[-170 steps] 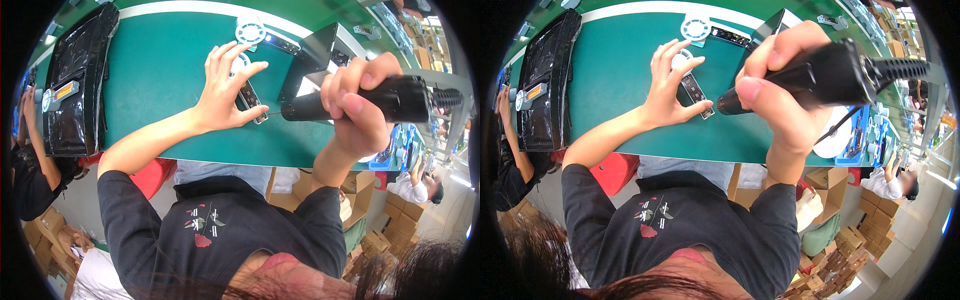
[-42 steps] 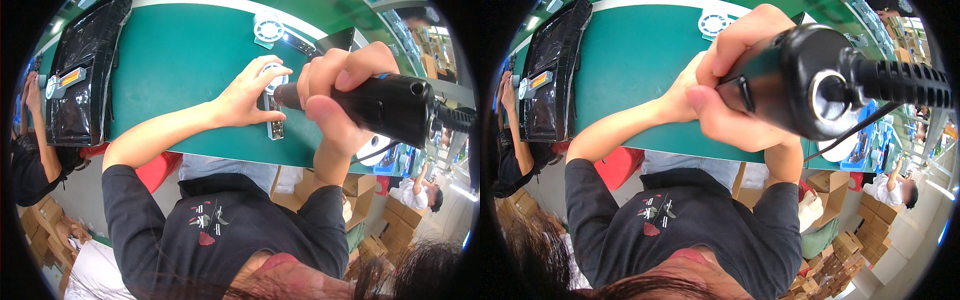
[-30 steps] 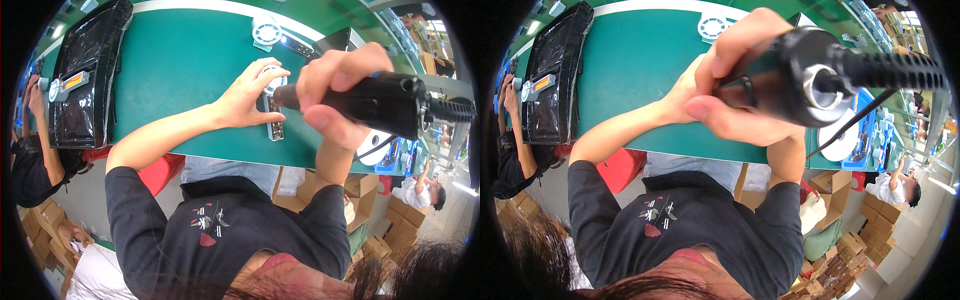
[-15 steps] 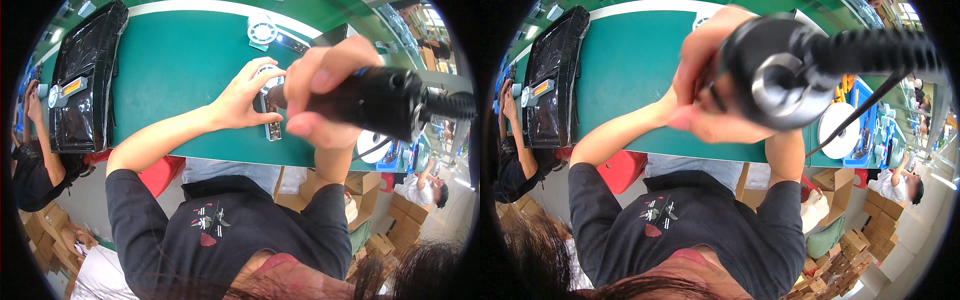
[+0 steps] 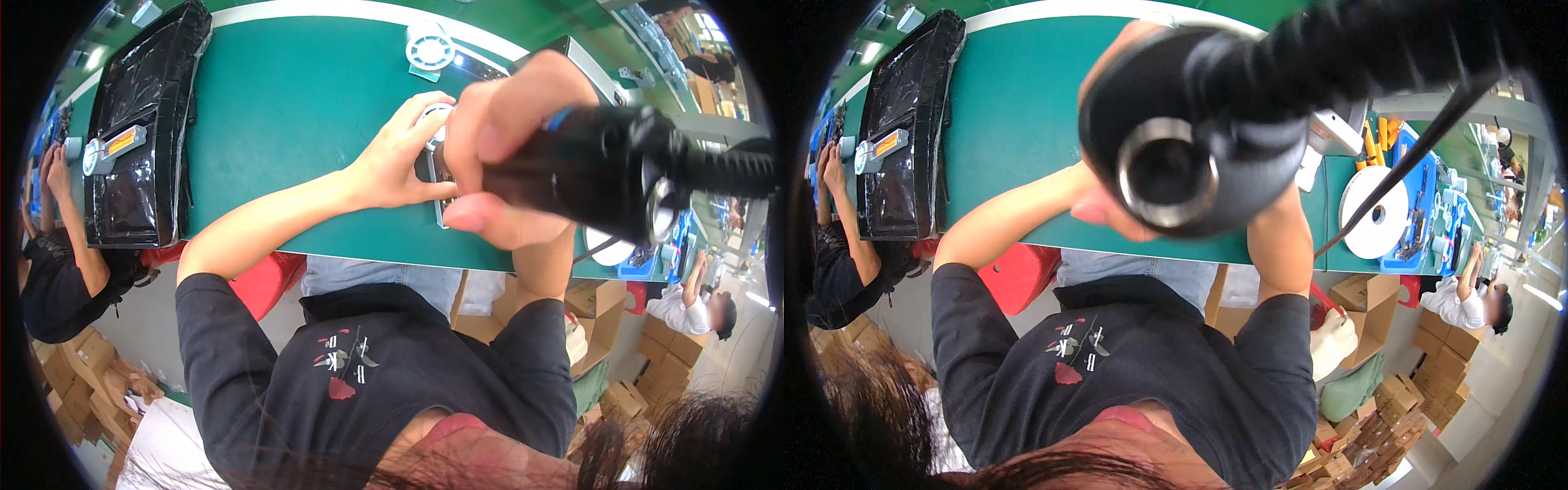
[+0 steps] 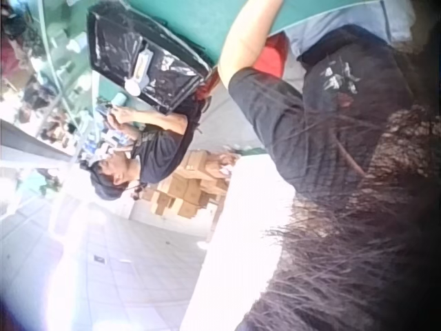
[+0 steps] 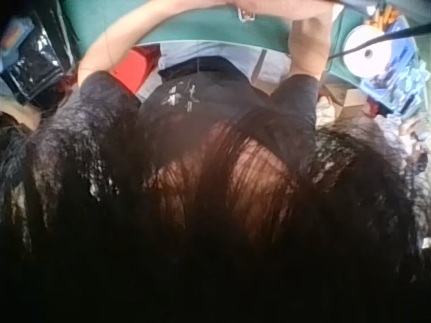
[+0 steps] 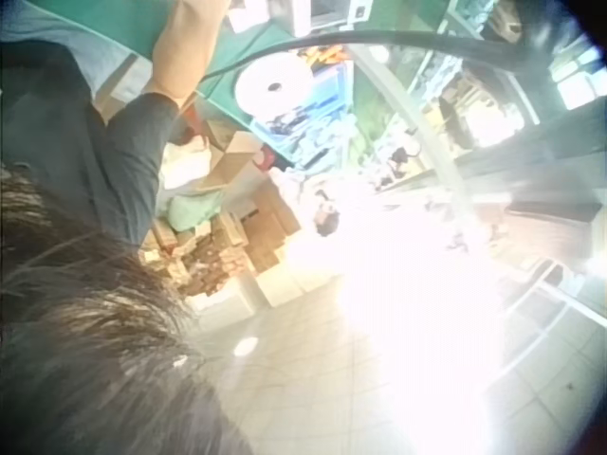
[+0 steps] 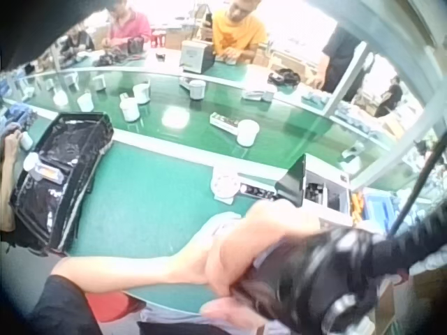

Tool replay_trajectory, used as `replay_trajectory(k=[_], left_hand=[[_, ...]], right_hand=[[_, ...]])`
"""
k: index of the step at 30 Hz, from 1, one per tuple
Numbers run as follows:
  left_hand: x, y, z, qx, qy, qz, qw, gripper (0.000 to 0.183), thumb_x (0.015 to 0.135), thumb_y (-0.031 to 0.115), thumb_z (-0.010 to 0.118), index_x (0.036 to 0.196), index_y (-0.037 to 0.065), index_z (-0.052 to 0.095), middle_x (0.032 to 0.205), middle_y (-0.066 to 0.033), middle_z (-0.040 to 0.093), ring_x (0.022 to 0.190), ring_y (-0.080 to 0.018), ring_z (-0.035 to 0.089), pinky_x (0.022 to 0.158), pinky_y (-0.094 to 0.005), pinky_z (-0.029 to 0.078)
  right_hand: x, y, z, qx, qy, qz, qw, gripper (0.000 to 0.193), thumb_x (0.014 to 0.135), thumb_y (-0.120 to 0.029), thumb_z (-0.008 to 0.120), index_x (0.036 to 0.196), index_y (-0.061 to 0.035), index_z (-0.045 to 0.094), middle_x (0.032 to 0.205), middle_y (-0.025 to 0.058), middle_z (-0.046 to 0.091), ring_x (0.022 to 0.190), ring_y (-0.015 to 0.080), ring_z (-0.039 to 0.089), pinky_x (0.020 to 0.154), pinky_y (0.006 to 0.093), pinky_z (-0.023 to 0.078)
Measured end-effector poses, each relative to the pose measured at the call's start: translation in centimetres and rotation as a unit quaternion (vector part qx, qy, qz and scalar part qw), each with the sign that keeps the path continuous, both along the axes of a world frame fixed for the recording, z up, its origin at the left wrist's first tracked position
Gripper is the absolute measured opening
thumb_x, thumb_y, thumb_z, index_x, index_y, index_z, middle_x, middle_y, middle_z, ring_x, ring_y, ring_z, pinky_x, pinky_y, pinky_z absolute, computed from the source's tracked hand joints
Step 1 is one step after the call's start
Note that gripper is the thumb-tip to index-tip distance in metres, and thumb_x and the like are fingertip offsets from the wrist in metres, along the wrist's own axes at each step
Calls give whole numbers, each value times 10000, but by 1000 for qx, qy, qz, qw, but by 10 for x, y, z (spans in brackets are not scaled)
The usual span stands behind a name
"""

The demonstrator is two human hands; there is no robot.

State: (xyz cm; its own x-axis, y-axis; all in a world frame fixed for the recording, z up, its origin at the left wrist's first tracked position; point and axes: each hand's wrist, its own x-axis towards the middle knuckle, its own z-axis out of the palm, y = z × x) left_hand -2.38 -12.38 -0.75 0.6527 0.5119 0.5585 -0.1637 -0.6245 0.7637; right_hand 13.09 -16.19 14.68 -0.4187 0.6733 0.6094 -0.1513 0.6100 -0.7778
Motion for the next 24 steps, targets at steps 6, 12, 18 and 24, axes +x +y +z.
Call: replay_trajectory(k=[6, 12, 18, 24], left_hand=[[-4, 1, 1, 13, 15, 8, 1000, 901, 699, 238, 968, 1462, 70, 520, 1496, -241, 469, 1384, -447, 490, 1143, -525, 454], [-4, 0, 4, 12, 21, -2, 1000, 914, 700, 244, 976, 1472, 81, 514, 1500, -243, 463, 1390, -445, 486, 1149, -521, 451], [-5, -1, 2, 6, 33, 9, 999, 928, 700, 249, 983, 1482, 93, 508, 1504, -244, 457, 1397, -444, 482, 1155, -517, 448], [1, 0, 7, 4, 42, -1, 999, 942, 701, 255, 990, 1492, 104, 502, 1508, -246, 451, 1403, -442, 478, 1160, -513, 445]], right_hand=[[-1, -6, -13, -64, 128, 20, 989, 576, 736, -24, 976, 1118, -51, 545, 750, 92, 672, 603, 173, 639, 545, 288, 483], [14, 13, 9, 10, -38, 88, 995, 503, 819, -60, 943, 1066, -80, 505, 691, 63, 628, 541, 148, 565, 509, 287, 442], [5, 5, -3, 25, -33, 49, 998, 487, 814, -8, 912, 1072, -67, 503, 693, 78, 616, 549, 148, 551, 517, 286, 441], [27, -7, 2, -54, 93, -14, 994, 455, 861, 43, 780, 1207, -60, 504, 868, 123, 638, 680, 169, 586, 631, 331, 493]])
